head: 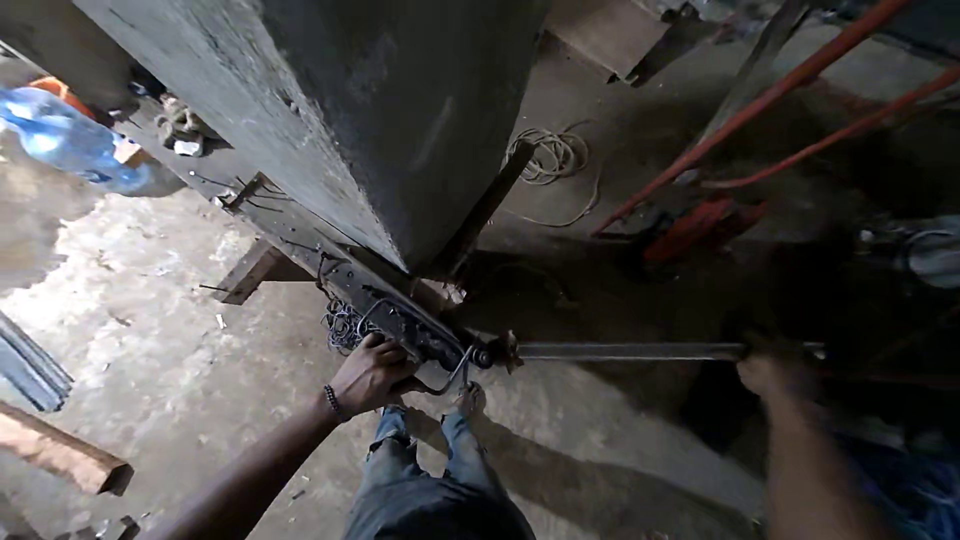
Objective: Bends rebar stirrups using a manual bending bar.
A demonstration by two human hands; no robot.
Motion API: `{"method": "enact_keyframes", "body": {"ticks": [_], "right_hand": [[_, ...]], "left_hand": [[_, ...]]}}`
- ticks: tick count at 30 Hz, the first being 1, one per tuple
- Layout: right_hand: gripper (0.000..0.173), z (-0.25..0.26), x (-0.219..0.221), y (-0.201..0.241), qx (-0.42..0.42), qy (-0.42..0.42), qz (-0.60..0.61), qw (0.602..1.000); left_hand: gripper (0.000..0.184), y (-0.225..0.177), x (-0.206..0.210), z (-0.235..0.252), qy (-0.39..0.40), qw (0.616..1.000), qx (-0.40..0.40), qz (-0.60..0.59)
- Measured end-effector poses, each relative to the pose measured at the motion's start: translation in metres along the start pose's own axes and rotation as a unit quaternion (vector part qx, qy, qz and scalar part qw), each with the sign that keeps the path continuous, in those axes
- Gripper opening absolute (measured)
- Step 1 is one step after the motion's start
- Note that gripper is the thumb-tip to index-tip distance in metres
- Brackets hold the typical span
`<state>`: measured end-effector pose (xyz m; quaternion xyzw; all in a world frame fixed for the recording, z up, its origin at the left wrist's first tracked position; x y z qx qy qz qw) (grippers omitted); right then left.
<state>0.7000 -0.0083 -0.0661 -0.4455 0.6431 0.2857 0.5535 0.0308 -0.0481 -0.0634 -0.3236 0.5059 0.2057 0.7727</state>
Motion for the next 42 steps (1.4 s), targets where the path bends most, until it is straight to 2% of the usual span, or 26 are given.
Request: {"method": "enact_keyframes", "body": {"ticks": [2,7,11,15,19,25,30,35,38,42], "right_hand": [[0.047,-0.003,0.002,0.000,-0.014,0.002,0.011,1.000],[0.046,-0.009,0.006,-0.004,-0.020,-0.030,0.026,0.999],[0.046,-0.022,0.004,-0.002,-0.002,-0.034,0.032,0.999],[0.031,-0.041,0.009,-0.014,-0.027,-0.046,0.053,0.997],[0.027,-0.067,0.013,-0.018,-0.051,-0.049,0.044,0.997],[0.025,-0.089,0.021,-0.020,-0.058,-0.069,0.058,0.994],[0.025,-0.079,0.022,-0.021,-0.071,-0.064,0.058,0.994],[0.029,-0.071,0.012,-0.016,-0.053,-0.010,0.027,0.998],[0.030,-0.092,0.011,-0.027,-0.047,0.009,0.012,0.999],[0.029,-0.148,0.013,-0.041,-0.051,0.035,0.020,0.998]], "left_hand": [[0.039,0.005,0.003,-0.001,-0.002,1.000,0.000,0.009],[0.040,0.009,0.001,0.001,-0.073,0.995,0.051,0.035],[0.040,0.020,0.015,-0.008,-0.047,0.998,0.042,0.005],[0.039,0.023,0.020,-0.009,-0.057,0.998,0.038,-0.007],[0.048,0.023,0.004,-0.001,-0.068,0.996,0.064,0.008],[0.058,0.031,0.010,0.003,-0.066,0.993,0.094,-0.004],[0.056,0.036,0.020,0.002,-0.007,0.994,0.112,-0.018],[0.054,0.037,0.018,0.003,0.012,0.993,0.113,-0.025],[0.057,0.034,0.011,0.008,0.040,0.993,0.109,-0.018],[0.059,0.034,0.006,0.012,0.093,0.991,0.089,-0.033]]}}
Point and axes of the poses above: each hand's wrist, its own z-axis towards the middle knuckle, its own x-axis out of the palm, y = z × x, the point moved 1 cm from there along z, towards the middle knuckle, and after that the axes turned 6 degrees about -y, right-handed, at the moved point
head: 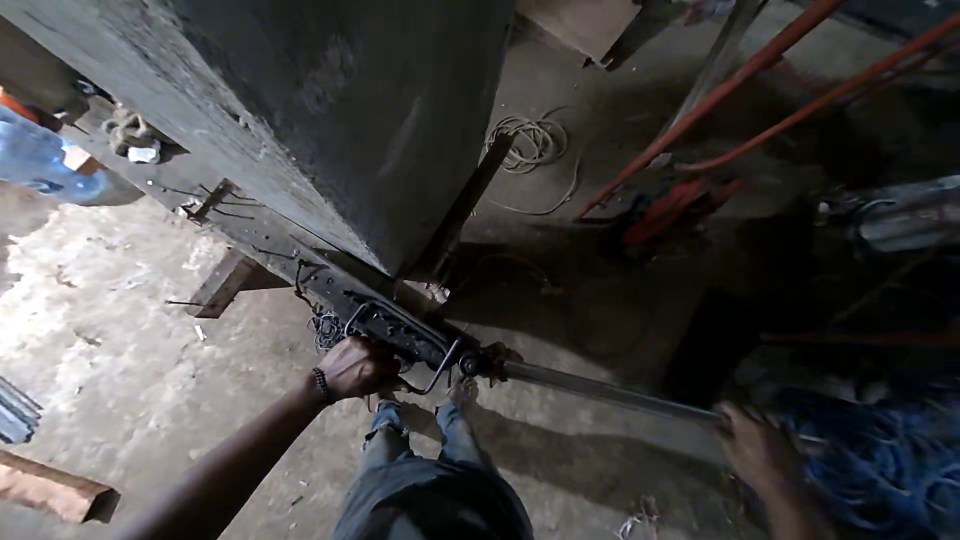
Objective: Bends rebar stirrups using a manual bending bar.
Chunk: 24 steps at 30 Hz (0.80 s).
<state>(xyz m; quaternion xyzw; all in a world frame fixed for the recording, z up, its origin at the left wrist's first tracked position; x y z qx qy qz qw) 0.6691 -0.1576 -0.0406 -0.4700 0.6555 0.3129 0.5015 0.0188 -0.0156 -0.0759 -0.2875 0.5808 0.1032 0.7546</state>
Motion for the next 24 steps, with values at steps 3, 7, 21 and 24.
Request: {"method": "enact_keyframes", "body": {"ticks": [3,7,21,24], "right_hand": [[0.030,-0.038,0.015,-0.004,0.009,-0.015,0.023,1.000],[0.031,-0.064,0.045,-0.015,0.033,-0.024,0.042,0.998],[0.041,-0.154,0.046,0.008,0.090,0.096,0.045,0.990],[0.043,-0.170,0.060,0.012,0.108,0.091,0.049,0.989]], "left_hand": [[0.057,-0.001,-0.006,0.003,0.014,1.000,-0.001,-0.003],[0.054,-0.002,-0.008,0.005,0.054,0.998,-0.005,0.007],[0.049,-0.025,-0.019,0.016,0.111,0.993,-0.030,0.014],[0.057,-0.058,-0.013,0.026,0.142,0.985,-0.099,0.018]]}}
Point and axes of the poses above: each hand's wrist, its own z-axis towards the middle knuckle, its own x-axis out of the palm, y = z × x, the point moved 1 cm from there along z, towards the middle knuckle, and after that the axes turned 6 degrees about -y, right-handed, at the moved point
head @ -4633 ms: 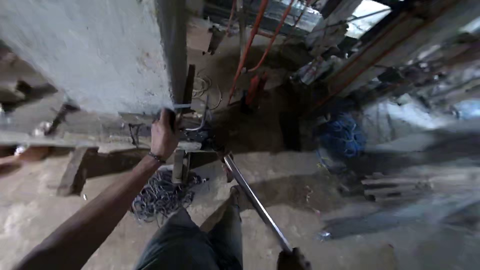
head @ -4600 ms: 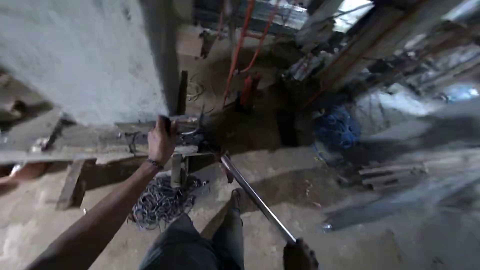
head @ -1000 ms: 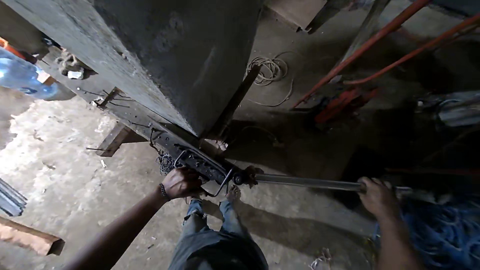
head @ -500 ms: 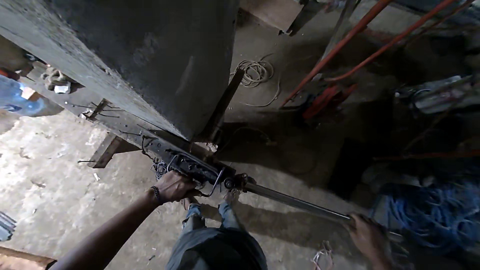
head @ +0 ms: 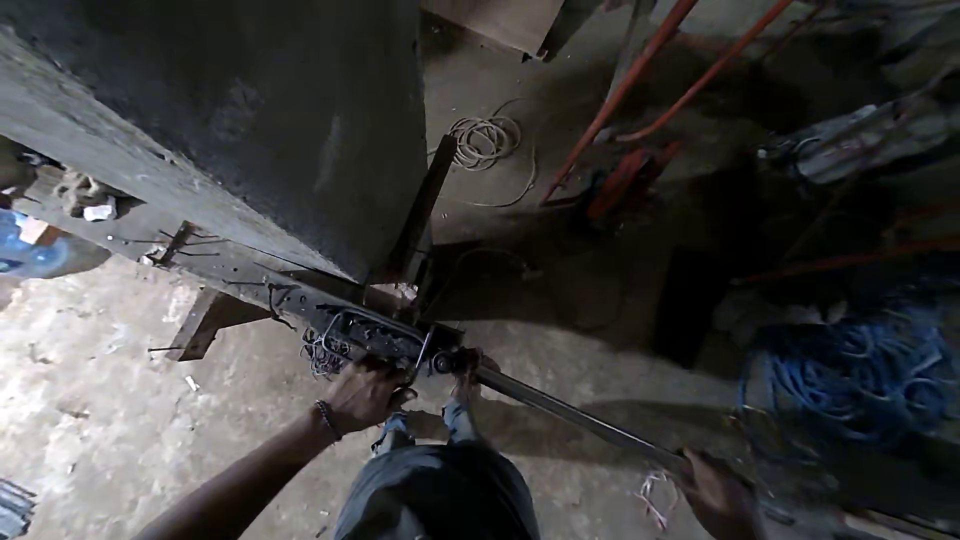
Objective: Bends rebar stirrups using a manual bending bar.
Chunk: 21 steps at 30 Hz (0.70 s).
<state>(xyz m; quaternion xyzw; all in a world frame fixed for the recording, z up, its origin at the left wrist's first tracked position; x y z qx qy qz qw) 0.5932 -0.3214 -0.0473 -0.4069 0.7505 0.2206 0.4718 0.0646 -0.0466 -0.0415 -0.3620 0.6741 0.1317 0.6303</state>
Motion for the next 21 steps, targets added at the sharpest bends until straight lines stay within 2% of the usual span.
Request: {"method": "enact_keyframes", "body": {"ticks": [3,5,9,13,16,21], "right_hand": [[0.042,-0.002,0.006,-0.001,0.007,-0.013,0.001,1.000],[0.039,0.005,0.012,-0.007,-0.002,-0.035,0.001,0.999],[0.034,0.018,0.005,-0.001,-0.005,-0.053,0.011,0.999],[0.035,0.024,-0.007,0.008,-0.009,-0.053,0.002,0.999],[0.033,0.022,0.000,0.002,0.003,-0.046,0.000,0.999],[0.039,-0.037,0.000,0.010,0.020,0.020,-0.002,1.000]], "left_hand": [[0.060,-0.021,0.009,0.006,-0.061,0.995,-0.059,0.055],[0.062,-0.025,0.007,0.011,-0.059,0.991,-0.076,0.089],[0.064,-0.027,-0.002,0.021,0.069,0.989,-0.083,0.106],[0.062,-0.027,-0.005,0.027,0.123,0.984,-0.080,0.101],[0.063,-0.029,-0.009,0.031,0.159,0.978,-0.097,0.089],[0.062,-0.030,-0.011,0.034,0.176,0.974,-0.125,0.075]]}}
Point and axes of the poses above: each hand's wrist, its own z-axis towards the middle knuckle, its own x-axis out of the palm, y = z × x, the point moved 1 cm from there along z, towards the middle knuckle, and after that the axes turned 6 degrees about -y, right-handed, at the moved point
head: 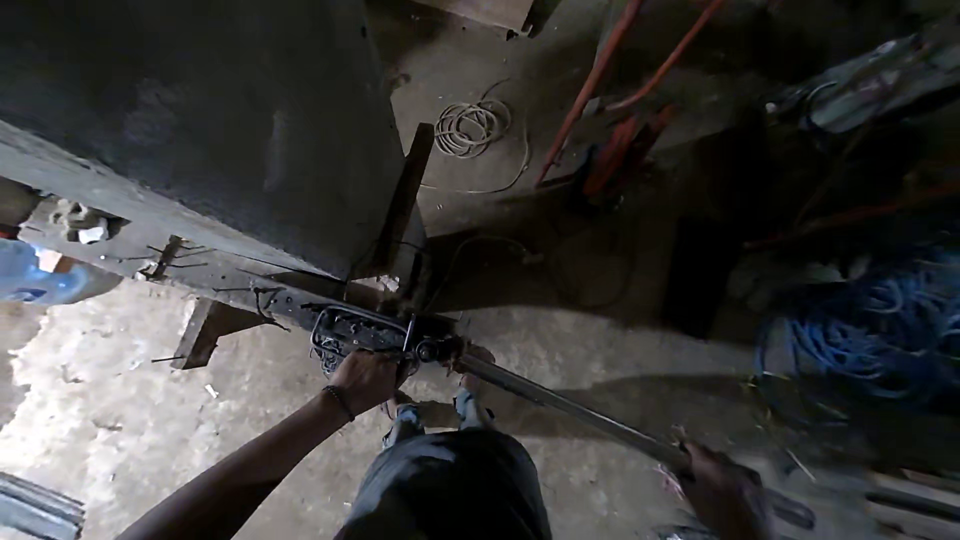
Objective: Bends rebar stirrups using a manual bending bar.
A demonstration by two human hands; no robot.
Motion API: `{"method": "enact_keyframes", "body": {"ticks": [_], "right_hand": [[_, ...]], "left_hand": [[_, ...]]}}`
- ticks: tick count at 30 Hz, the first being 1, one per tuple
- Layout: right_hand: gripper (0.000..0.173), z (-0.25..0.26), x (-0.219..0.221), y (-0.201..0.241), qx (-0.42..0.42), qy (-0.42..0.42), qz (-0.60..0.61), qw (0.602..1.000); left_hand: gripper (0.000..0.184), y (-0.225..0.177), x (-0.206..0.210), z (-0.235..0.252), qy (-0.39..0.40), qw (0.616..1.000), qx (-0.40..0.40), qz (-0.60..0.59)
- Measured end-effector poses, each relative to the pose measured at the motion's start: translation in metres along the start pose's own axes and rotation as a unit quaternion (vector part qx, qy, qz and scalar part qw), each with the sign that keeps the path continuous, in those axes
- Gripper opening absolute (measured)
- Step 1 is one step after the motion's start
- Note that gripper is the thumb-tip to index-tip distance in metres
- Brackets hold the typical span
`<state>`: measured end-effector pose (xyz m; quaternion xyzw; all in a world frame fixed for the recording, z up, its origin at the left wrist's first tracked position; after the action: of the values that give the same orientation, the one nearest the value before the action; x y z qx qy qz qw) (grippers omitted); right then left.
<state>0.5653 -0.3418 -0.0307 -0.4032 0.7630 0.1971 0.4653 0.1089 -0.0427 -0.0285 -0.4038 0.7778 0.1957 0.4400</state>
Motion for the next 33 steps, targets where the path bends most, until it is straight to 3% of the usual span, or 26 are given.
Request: {"method": "enact_keyframes", "body": {"ticks": [3,5,7,10,12,14,17,20,22,24,26,29,31,33], "right_hand": [[0.035,-0.035,0.023,0.010,0.011,0.073,-0.005,0.997],[0.035,-0.055,0.042,0.016,0.021,0.109,0.002,0.994],[0.035,-0.066,0.056,0.015,0.027,0.098,0.027,0.994],[0.030,-0.066,0.060,0.011,0.027,0.027,0.059,0.998],[0.028,-0.055,0.053,0.008,0.021,0.014,0.056,0.998],[0.028,-0.036,0.053,0.006,0.011,0.012,0.048,0.999],[0.029,-0.006,0.049,-0.003,-0.012,-0.070,0.069,0.995],[0.036,0.052,0.034,-0.005,-0.024,-0.194,0.110,0.975],[0.043,0.095,-0.001,0.015,0.012,-0.256,0.103,0.961],[0.062,0.141,-0.039,0.044,0.058,-0.304,0.072,0.948],[0.077,0.168,-0.080,0.088,0.059,-0.300,0.058,0.950],[0.055,0.134,-0.124,0.183,-0.058,-0.268,0.171,0.946],[0.047,0.088,-0.115,0.240,-0.182,-0.201,0.320,0.908],[0.043,0.045,-0.095,0.283,-0.250,-0.003,0.406,0.879]], "left_hand": [[0.069,-0.004,0.000,-0.002,0.036,0.998,-0.029,0.040],[0.066,-0.012,0.008,-0.007,0.111,0.993,-0.032,0.030],[0.066,-0.013,0.026,-0.017,0.121,0.993,-0.004,0.004],[0.063,-0.007,0.035,-0.039,-0.085,0.995,0.040,0.041],[0.057,0.000,0.041,-0.051,-0.258,0.959,0.086,0.085],[0.054,0.011,0.042,-0.058,-0.374,0.913,0.130,0.097],[0.054,0.018,0.036,-0.066,-0.424,0.886,0.168,0.084],[0.053,0.024,0.036,-0.063,-0.419,0.891,0.162,0.066],[0.052,0.024,0.040,-0.058,-0.421,0.892,0.155,0.060],[0.050,0.023,0.045,-0.055,-0.419,0.894,0.151,0.050],[0.050,0.018,0.045,-0.055,-0.423,0.893,0.146,0.043],[0.045,0.013,0.041,-0.052,-0.448,0.882,0.142,0.039],[0.044,0.011,0.040,-0.046,-0.466,0.873,0.140,0.037],[0.043,0.012,0.041,-0.039,-0.469,0.871,0.141,0.043]]}}
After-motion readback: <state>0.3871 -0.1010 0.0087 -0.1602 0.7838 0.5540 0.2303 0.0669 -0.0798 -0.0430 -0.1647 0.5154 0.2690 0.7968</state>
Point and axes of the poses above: each hand's wrist, its own z-axis towards the middle knuckle, its own x-axis out of the palm, y = z × x, the point moved 1 cm from there along z, towards the middle knuckle, and after that the axes turned 6 degrees about -y, right-handed, at the moved point
